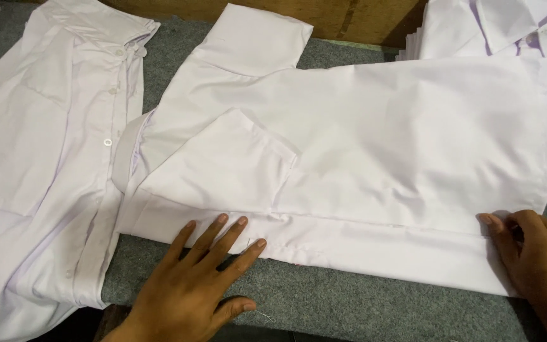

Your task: A person is folding a white long-sleeved shirt into a neat rectangle on a padded work surface.

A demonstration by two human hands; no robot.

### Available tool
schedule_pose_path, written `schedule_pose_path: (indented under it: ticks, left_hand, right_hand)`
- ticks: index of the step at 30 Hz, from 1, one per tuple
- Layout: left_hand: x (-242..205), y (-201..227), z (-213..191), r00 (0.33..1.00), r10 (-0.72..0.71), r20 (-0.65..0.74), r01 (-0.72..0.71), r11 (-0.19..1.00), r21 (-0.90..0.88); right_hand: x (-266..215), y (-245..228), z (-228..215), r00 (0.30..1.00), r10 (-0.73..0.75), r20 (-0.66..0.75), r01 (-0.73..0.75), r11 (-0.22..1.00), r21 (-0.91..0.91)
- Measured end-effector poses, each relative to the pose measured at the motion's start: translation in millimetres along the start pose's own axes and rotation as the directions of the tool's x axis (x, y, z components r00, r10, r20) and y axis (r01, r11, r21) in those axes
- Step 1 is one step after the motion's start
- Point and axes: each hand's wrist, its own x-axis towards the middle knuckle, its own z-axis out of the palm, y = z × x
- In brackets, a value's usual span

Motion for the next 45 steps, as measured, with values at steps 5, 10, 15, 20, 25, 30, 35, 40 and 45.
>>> schedule_pose_path:
  ticks: [5,10,15,20,25,30,35,40,45]
  left_hand:
    - [9.5,33.5,6.1,0.988,0.121,-0.094,-0.115,0.991,0.065]
    - [5.6,45.7,14.0,0.99,0.134,-0.045,-0.127,0.983,0.131]
    - [-11.9,29.3,16.8,0.998,0.053,-0.043,-0.044,0.981,0.19]
    - [-41.7,-0.7,5.8,0.979,-0.202,-0.035,0.205,0.957,0.204]
    - [-53.6,-11.0,-15.8,0.934,-0.347,-0.081,0.356,0.894,0.27]
    - [-29.9,-8.4,-24.3,0.936,-0.228,-0.268,0.291,0.93,0.225]
    - [13.1,31.1,-10.1,0.984,0.057,-0.167,-0.059,0.998,-0.008]
    - [18.3,39.7,16.1,0.989,0.136,-0.063,-0.136,0.991,-0.001]
    - [0.5,22.1,22.8,1.0,0.022,-0.02,-0.022,0.999,0.023]
  right_hand:
    - [-16.2,-88.6,-51.5,0.948,-0.273,-0.162,0.266,0.962,-0.063]
    - [-44.1,-155.4,-49.2,0.851,-0.515,0.105,0.513,0.857,0.046]
    - [-49.3,-138.8,-35.7,0.848,-0.529,0.032,0.528,0.849,0.024]
    - [-56.8,-66.2,-7.6,0.89,-0.406,0.205,0.428,0.901,-0.073]
    - [-85.7,-18.4,17.2,0.979,-0.194,-0.062,0.185,0.974,-0.128]
    - [-83.7,-39.1,2.1,0.975,-0.181,-0.13,0.18,0.984,-0.02]
    - [-74.6,-105.8,-22.3,0.908,-0.414,-0.066,0.407,0.908,-0.097]
    - [-78.8,-120.3,-27.2,0.915,-0.39,0.103,0.397,0.916,-0.064]
    - [-85.3,-67.0,-23.9,0.936,-0.154,0.317,0.181,0.982,-0.057]
